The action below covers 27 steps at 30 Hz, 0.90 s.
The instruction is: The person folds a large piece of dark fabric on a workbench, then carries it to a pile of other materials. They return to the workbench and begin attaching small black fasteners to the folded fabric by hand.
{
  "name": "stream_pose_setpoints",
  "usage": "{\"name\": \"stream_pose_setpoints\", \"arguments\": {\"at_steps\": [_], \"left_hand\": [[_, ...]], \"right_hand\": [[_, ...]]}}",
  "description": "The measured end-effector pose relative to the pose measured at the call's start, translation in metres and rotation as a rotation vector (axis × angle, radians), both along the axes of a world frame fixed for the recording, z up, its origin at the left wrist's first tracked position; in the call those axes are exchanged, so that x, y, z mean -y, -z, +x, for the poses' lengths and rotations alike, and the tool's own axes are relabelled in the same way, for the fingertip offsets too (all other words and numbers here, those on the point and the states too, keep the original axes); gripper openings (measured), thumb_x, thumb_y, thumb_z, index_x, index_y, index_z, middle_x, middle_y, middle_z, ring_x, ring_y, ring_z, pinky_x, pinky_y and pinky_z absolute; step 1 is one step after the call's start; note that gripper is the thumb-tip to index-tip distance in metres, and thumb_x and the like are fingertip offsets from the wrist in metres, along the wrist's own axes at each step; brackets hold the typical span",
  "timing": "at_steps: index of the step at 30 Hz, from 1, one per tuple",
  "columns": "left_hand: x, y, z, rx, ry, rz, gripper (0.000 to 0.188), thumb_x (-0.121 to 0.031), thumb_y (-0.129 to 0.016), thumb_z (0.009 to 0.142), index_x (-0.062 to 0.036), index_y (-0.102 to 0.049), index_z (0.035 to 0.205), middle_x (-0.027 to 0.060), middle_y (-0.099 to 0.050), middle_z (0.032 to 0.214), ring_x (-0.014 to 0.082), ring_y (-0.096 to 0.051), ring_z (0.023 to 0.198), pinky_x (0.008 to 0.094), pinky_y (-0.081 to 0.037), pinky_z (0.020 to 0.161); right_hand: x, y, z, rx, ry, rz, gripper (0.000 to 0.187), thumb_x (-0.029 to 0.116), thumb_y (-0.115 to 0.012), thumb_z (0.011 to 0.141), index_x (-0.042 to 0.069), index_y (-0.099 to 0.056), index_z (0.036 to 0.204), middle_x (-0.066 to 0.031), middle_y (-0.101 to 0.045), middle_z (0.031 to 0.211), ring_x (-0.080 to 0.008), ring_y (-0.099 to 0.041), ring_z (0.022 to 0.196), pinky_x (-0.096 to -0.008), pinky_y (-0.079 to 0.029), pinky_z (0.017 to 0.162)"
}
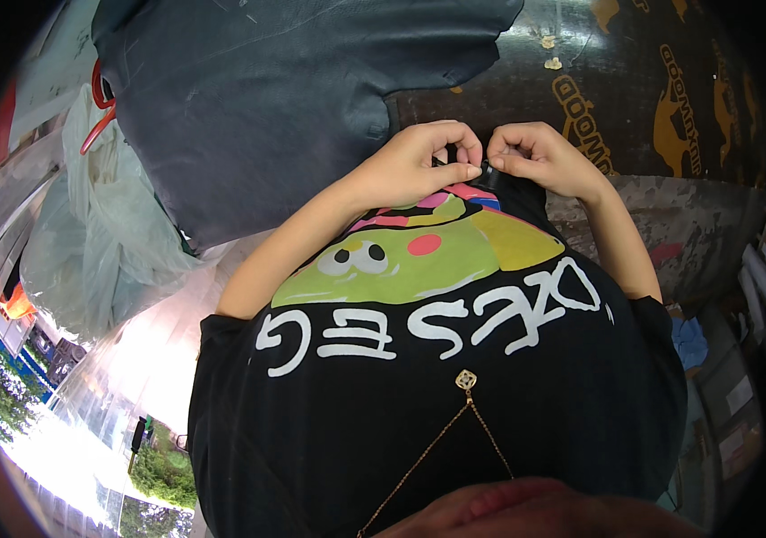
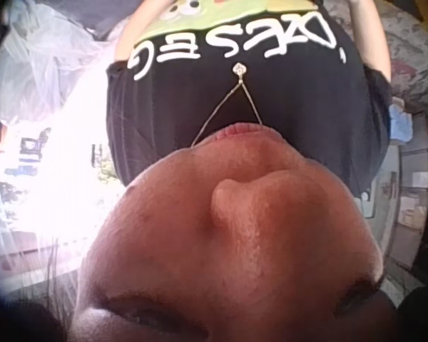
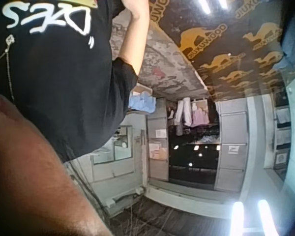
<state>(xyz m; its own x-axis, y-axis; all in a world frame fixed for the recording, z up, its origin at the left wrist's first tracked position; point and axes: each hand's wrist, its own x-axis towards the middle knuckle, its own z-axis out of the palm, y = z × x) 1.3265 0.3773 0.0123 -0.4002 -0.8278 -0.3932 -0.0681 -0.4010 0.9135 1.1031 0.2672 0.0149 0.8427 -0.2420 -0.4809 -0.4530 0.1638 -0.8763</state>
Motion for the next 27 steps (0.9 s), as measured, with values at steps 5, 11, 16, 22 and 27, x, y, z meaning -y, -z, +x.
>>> {"name": "stream_pose_setpoints", "arguments": {"at_steps": [5,11,16,22,27], "left_hand": [[-0.004,-0.016,-0.008,0.362,-0.032,-0.403,0.016,-0.014,-0.075,0.085,-0.0054,-0.067,0.096,0.0059,-0.062,0.087,0.0206,-0.064,0.076,0.0329,-0.052,0.068],[-0.001,-0.019,-0.014,0.486,0.038,-0.397,0.019,-0.018,-0.075,0.085,-0.0054,-0.068,0.097,0.0056,-0.063,0.086,0.0224,-0.063,0.072,0.0350,-0.052,0.065],[0.009,-0.003,-0.010,0.011,-0.098,0.086,0.018,-0.020,-0.070,0.093,-0.0030,-0.068,0.099,-0.0048,-0.057,0.075,0.0055,-0.047,0.061,0.0220,-0.038,0.056],[0.013,-0.005,-0.015,-0.042,-0.083,0.266,0.022,-0.024,-0.067,0.098,-0.0023,-0.065,0.098,-0.0084,-0.054,0.073,-0.0008,-0.039,0.059,0.0191,-0.031,0.053],[0.006,-0.004,-0.022,0.104,-0.069,0.191,0.023,-0.025,-0.065,0.099,-0.0024,-0.064,0.099,-0.0080,-0.052,0.072,-0.0003,-0.039,0.060,0.0197,-0.033,0.054]], "right_hand": [[-0.001,-0.013,0.004,-0.025,-0.031,-0.106,0.013,0.013,-0.064,0.090,-0.001,-0.064,0.088,-0.0028,-0.062,0.075,-0.0086,-0.052,0.067,-0.0264,-0.044,0.064],[-0.006,-0.023,0.006,-0.036,-0.063,-0.341,0.012,0.012,-0.066,0.087,0.000,-0.065,0.090,-0.0084,-0.062,0.076,-0.0172,-0.058,0.069,-0.0301,-0.046,0.063],[-0.019,-0.027,0.006,0.103,0.067,-0.727,0.012,0.011,-0.070,0.084,0.003,-0.067,0.091,-0.0077,-0.064,0.080,-0.0243,-0.061,0.074,-0.0354,-0.049,0.063],[-0.048,-0.039,0.002,0.002,0.167,-0.965,0.028,0.020,-0.080,0.073,0.008,-0.069,0.096,-0.0036,-0.065,0.083,-0.0222,-0.062,0.077,-0.0344,-0.051,0.065],[-0.064,-0.036,0.011,-0.140,0.230,-1.016,0.033,0.026,-0.085,0.071,0.008,-0.067,0.093,-0.0026,-0.061,0.077,-0.0226,-0.060,0.076,-0.0358,-0.051,0.065]]}}
